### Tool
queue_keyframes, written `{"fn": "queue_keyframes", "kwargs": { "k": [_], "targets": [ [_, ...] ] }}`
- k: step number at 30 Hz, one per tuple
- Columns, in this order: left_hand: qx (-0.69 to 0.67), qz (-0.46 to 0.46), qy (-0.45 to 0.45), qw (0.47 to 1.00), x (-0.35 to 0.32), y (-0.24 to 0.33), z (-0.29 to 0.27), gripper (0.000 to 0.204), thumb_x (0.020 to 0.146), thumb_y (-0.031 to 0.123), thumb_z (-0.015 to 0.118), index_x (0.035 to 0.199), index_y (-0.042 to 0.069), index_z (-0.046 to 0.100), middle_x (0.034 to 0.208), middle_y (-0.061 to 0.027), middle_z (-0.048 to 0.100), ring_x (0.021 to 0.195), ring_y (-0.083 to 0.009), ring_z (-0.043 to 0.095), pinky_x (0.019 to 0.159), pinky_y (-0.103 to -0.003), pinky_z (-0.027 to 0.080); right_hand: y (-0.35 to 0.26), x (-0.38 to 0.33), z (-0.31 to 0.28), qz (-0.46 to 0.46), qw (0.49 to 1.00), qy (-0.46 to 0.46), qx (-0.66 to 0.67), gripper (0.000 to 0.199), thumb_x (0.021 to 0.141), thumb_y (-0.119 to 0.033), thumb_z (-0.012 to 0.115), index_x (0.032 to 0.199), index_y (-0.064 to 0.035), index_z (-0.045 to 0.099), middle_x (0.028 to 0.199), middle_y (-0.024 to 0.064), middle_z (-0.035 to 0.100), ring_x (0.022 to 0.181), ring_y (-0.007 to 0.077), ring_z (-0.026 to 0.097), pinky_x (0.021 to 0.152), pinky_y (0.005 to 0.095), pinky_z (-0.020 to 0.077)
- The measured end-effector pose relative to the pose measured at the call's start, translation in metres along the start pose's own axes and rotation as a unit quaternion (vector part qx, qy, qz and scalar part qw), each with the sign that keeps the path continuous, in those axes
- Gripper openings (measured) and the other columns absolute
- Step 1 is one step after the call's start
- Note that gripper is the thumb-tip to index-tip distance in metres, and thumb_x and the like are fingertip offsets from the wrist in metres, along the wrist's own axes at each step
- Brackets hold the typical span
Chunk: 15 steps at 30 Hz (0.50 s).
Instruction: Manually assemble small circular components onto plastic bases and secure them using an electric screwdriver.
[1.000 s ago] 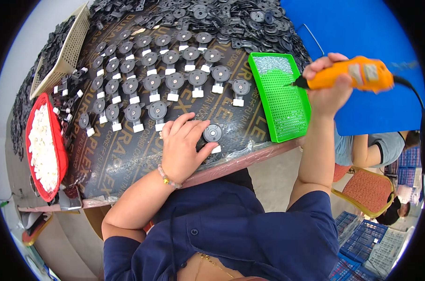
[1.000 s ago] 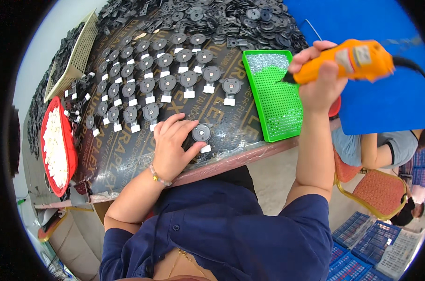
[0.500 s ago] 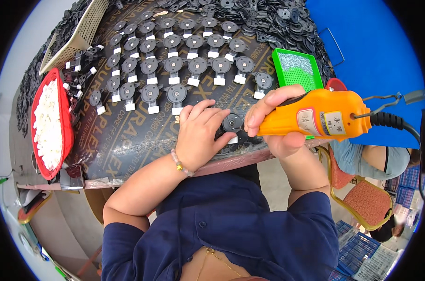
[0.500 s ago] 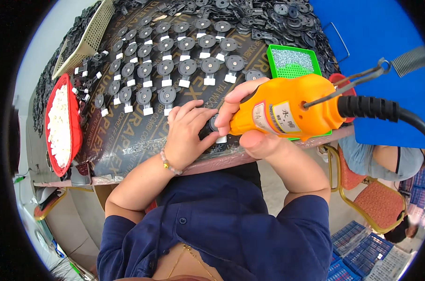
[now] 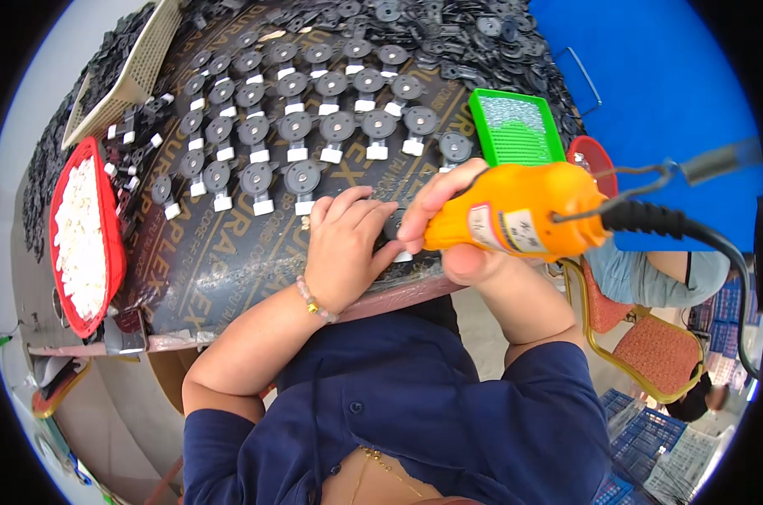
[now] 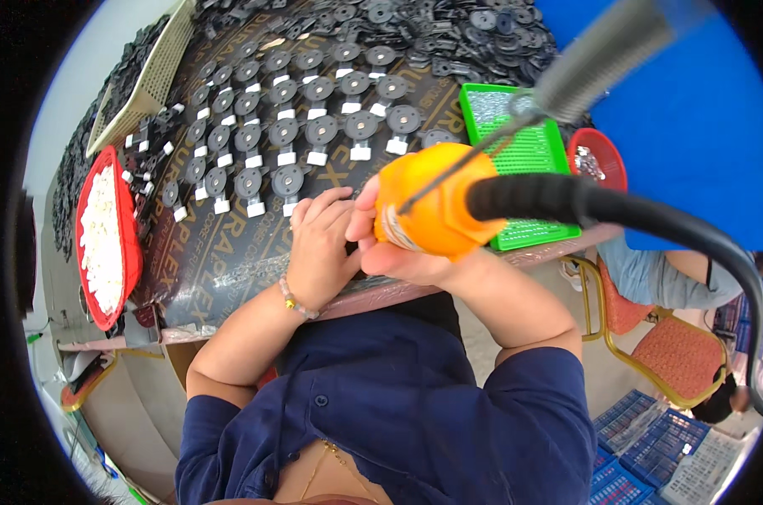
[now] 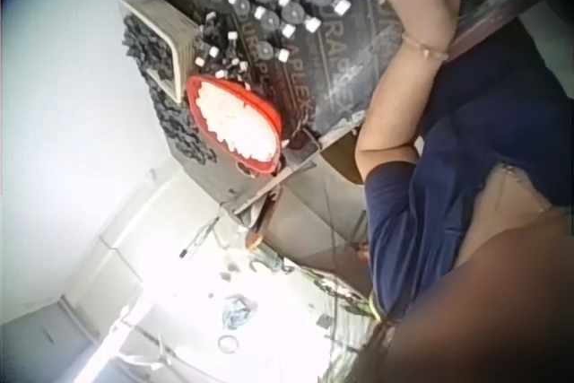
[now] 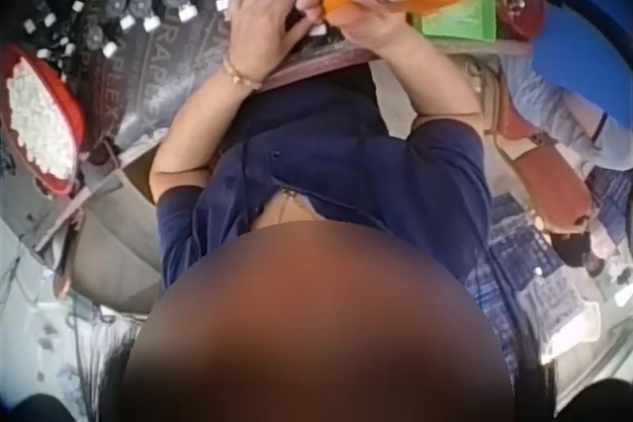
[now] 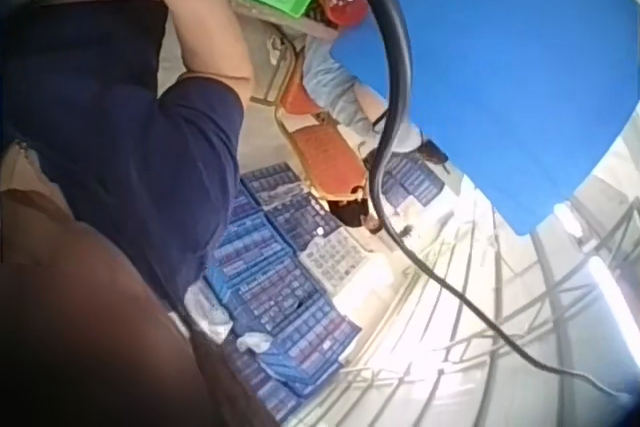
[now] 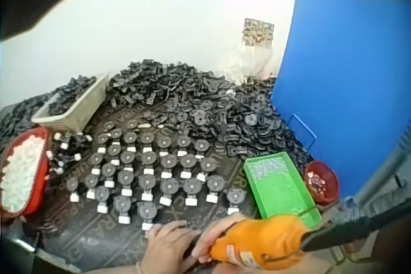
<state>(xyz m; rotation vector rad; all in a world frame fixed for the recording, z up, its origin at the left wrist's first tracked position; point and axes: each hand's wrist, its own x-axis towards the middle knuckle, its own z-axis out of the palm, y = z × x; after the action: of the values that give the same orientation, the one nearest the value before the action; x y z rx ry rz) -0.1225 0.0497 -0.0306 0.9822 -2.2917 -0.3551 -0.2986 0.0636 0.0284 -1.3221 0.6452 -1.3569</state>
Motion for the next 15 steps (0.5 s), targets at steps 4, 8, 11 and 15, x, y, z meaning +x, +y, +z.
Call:
{"fn": "queue_keyframes", "kwargs": {
  "k": [4, 8, 11, 15],
  "targets": [
    [0.016, -0.018, -0.013, 1.0, 0.0, 0.006, -0.003, 0.045, 0.073, 0.028, 0.082, 0.112, 0.009, 0.07, 0.108, -0.0072, 0.069, 0.119, -0.027, 0.057, 0.099, -0.044, 0.035, -0.001, 0.002, -0.015, 0.008, 0.997, 0.028, 0.065, 0.072, 0.08, -0.063, 0.075, 0.111, -0.0025, 0.051, 0.076, 0.0169, 0.065, 0.059, 0.0225, 0.063, 0.054, 0.0331, 0.054],
    [0.02, -0.034, -0.06, 0.997, -0.01, 0.014, -0.039, 0.046, 0.068, 0.027, 0.084, 0.108, 0.009, 0.07, 0.106, -0.0082, 0.069, 0.116, -0.0279, 0.058, 0.098, -0.044, 0.036, -0.02, 0.011, -0.069, -0.109, 0.991, 0.078, -0.003, 0.074, 0.086, -0.068, 0.065, 0.117, -0.0021, 0.05, 0.073, 0.0131, 0.063, 0.056, 0.02, 0.06, 0.053, 0.0319, 0.0516],
    [0.095, -0.079, -0.138, 0.983, -0.024, 0.009, -0.086, 0.042, 0.066, 0.021, 0.082, 0.104, 0.009, 0.069, 0.102, -0.0084, 0.069, 0.109, -0.0289, 0.059, 0.096, -0.045, 0.038, -0.051, 0.013, -0.144, -0.168, 0.939, 0.182, -0.238, 0.064, 0.093, -0.058, 0.064, 0.117, -0.0002, 0.05, 0.078, 0.0114, 0.065, 0.061, 0.0171, 0.061, 0.059, 0.0298, 0.0519],
    [0.199, -0.165, -0.144, 0.955, -0.051, -0.023, -0.136, 0.042, 0.064, 0.018, 0.081, 0.103, 0.009, 0.069, 0.099, -0.0093, 0.068, 0.105, -0.0297, 0.059, 0.095, -0.043, 0.039, -0.049, 0.018, -0.21, -0.169, 0.909, 0.248, -0.288, 0.047, 0.1, -0.043, 0.06, 0.115, 0.0002, 0.051, 0.081, 0.0101, 0.067, 0.065, 0.0161, 0.063, 0.064, 0.0285, 0.0524]
  ]
}}
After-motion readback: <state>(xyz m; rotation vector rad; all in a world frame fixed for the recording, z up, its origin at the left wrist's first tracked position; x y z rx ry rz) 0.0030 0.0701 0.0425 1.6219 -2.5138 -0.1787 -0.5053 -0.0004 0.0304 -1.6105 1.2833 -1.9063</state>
